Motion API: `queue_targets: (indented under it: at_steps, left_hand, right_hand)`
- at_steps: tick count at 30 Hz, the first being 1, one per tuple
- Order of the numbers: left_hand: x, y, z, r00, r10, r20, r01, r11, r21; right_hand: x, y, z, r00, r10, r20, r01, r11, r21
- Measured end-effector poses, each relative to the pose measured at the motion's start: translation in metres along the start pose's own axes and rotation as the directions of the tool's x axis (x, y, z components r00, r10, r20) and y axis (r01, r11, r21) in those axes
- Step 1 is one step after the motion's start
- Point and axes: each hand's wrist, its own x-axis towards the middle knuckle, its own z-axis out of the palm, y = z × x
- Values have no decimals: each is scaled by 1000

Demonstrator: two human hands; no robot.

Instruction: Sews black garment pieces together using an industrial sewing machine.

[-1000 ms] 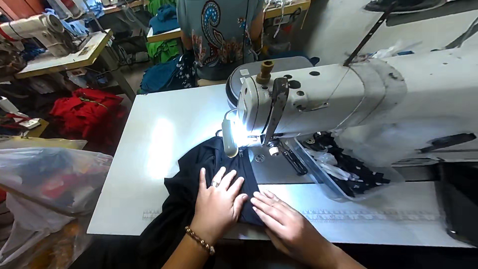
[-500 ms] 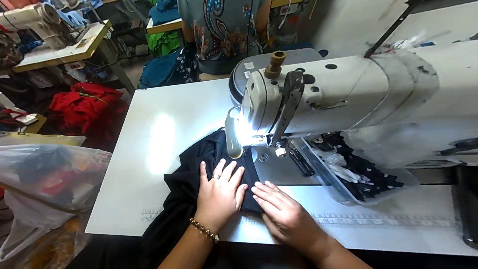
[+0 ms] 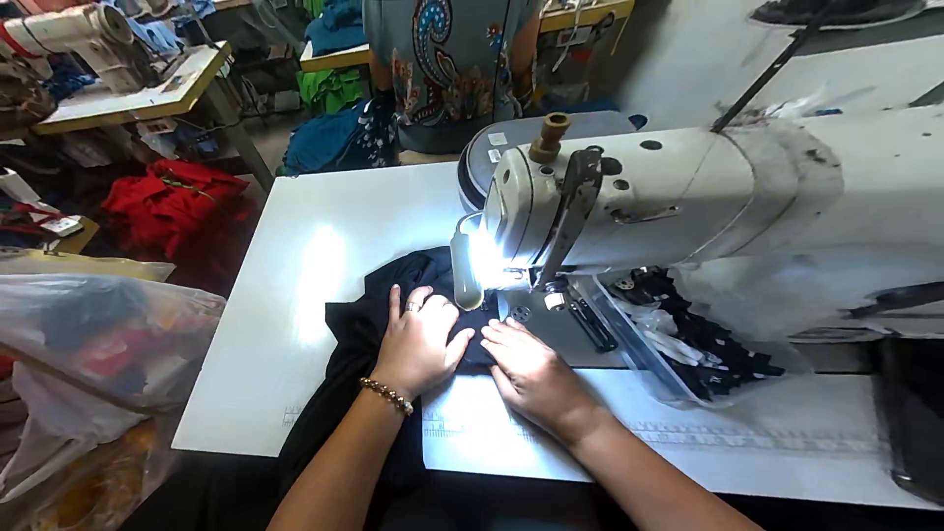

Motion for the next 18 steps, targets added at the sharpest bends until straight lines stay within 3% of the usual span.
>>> queue_targets:
  at_steps: [2, 4, 6, 9, 13, 18]
  left_hand:
    - [-11, -3, -7, 973, 198, -117, -207, 976, -72]
    - [-22, 10, -24, 924, 366, -107, -378, 916, -135]
    - [-26, 26, -35, 890, 447, -88, -455, 864, -217]
    - [-27, 27, -25, 932, 358, -64, -363, 909, -205]
    - [-44, 23, 5, 985, 159, 64, -160, 987, 10]
    - [-46, 26, 15, 993, 113, 29, -114, 992, 58]
  right_hand:
    - [1, 1, 0, 1000, 3, 5, -3, 1000, -7]
    - [1, 0, -4, 1000, -2, 9, 2, 1000, -4]
    - [-5, -9, -9, 998, -54, -29, 54, 998, 16]
    - [-24, -35, -22, 995, -87, -42, 89, 996, 33]
    - [-54, -37, -26, 1000, -26, -17, 26, 1000, -2]
    - [-51, -32, -25, 1000, 2, 13, -2, 1000, -25]
